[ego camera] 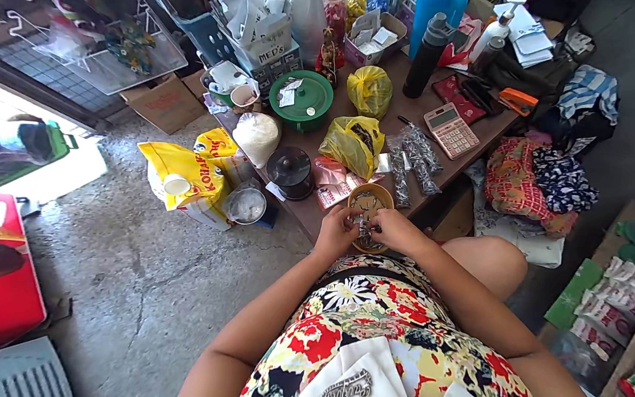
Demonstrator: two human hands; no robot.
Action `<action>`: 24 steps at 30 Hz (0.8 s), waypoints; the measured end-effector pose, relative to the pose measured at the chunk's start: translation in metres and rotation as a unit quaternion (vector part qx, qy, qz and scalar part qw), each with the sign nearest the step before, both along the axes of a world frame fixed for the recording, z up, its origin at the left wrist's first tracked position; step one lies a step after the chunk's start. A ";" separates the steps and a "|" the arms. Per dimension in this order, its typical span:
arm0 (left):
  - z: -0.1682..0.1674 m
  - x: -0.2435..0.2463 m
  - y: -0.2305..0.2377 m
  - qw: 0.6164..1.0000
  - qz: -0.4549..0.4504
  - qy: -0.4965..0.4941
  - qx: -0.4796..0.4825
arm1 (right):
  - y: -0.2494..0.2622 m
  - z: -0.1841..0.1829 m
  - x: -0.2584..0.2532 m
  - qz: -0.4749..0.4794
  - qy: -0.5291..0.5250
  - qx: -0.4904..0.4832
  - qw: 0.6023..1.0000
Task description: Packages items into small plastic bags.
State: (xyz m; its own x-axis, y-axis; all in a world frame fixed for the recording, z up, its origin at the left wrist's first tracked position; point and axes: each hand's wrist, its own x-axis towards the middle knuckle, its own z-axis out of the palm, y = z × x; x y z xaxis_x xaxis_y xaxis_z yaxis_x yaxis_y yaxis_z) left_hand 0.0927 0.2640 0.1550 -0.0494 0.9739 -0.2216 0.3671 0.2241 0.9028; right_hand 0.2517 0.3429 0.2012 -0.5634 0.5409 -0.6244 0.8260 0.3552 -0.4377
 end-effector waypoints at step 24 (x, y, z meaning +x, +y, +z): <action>0.000 0.004 -0.002 0.997 0.017 -0.046 0.060 | -0.003 -0.006 0.010 -0.114 0.237 -0.014 0.965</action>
State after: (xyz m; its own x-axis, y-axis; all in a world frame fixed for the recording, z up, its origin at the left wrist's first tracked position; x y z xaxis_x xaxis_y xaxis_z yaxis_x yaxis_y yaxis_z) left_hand 0.0965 0.2615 0.1552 -0.0669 0.9918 -0.1090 0.2763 0.1234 0.9531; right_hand 0.2622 0.3400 0.1956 -0.6581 0.6708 -0.3420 0.5853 0.1701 -0.7928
